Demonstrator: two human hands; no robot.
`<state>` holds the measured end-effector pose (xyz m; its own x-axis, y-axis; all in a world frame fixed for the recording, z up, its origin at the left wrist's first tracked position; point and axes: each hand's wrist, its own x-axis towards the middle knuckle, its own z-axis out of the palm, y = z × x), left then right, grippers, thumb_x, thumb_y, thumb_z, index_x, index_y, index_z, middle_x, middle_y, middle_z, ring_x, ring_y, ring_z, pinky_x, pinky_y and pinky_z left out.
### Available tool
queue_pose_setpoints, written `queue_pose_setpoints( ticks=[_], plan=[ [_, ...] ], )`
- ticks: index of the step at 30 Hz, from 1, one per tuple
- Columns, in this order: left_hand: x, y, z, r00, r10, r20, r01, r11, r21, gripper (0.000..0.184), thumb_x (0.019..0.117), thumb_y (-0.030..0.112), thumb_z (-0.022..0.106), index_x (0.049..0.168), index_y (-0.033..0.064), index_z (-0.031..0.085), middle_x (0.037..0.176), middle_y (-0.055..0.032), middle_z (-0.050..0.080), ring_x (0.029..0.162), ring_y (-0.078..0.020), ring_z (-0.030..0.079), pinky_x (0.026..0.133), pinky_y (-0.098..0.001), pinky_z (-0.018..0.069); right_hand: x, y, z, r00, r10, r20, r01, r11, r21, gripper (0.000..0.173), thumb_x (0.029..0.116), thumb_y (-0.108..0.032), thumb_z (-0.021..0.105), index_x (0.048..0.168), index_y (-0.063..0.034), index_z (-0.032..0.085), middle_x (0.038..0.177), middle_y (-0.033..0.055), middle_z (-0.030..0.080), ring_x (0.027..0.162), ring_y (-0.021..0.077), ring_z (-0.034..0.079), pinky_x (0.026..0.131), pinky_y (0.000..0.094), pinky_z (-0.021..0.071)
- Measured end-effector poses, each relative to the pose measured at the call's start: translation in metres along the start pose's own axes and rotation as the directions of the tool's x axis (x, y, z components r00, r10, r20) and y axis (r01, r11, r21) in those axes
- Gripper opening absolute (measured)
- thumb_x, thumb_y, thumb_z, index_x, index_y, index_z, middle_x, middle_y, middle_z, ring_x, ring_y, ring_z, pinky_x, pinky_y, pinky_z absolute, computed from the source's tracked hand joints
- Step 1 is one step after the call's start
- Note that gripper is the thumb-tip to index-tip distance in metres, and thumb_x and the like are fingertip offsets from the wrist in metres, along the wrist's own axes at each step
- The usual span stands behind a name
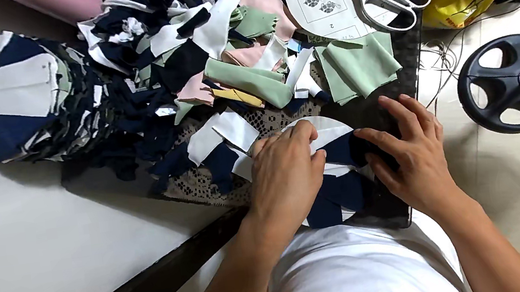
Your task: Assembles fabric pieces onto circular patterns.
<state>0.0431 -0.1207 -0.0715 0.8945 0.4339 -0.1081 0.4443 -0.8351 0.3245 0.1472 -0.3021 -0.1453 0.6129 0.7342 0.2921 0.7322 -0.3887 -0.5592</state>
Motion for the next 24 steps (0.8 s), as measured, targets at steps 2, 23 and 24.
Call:
queue_pose_setpoints(
  ticks=[2, 23, 24],
  plan=[
    [-0.008, 0.001, 0.006, 0.991, 0.099, -0.092, -0.1, 0.995, -0.007, 0.017, 0.0916, 0.016, 0.071, 0.105, 0.0043, 0.072, 0.098, -0.0133, 0.071, 0.094, -0.0345, 0.068, 0.083, -0.0572, 0.0523, 0.0, 0.0, 0.0, 1.0, 0.001, 0.004, -0.001, 1.0, 0.002, 0.029, 0.0954, -0.032, 0.059, 0.119, -0.0291, 0.076, 0.153, 0.0165, 0.05, 0.147, 0.0473, 0.031, 0.113, 0.0685, 0.0232],
    [-0.054, -0.01, 0.045, 0.945, 0.29, -0.15, -0.292, 0.956, 0.007, 0.062, 0.11, 0.046, 0.03, 0.152, 0.0049, 0.049, 0.157, -0.0131, 0.048, 0.15, -0.0342, 0.037, 0.118, -0.0694, 0.0176, -0.005, 0.013, -0.022, 0.981, 0.122, -0.154, -0.052, 0.917, 0.396, 0.026, 0.1008, -0.02, 0.054, 0.113, -0.0097, 0.075, 0.147, 0.017, 0.055, 0.148, 0.0314, 0.038, 0.122, 0.0479, 0.0313],
    [-0.053, -0.008, 0.046, 0.95, 0.276, -0.147, -0.276, 0.961, 0.021, 0.062, 0.1098, 0.046, 0.03, 0.153, 0.0055, 0.048, 0.157, -0.0128, 0.047, 0.15, -0.035, 0.036, 0.118, -0.0704, 0.0167, -0.006, 0.016, -0.024, 0.973, 0.144, -0.178, -0.062, 0.914, 0.402, 0.024, 0.1001, -0.018, 0.056, 0.111, -0.0086, 0.075, 0.146, 0.0168, 0.055, 0.148, 0.0296, 0.038, 0.121, 0.0447, 0.0332]
  ],
)
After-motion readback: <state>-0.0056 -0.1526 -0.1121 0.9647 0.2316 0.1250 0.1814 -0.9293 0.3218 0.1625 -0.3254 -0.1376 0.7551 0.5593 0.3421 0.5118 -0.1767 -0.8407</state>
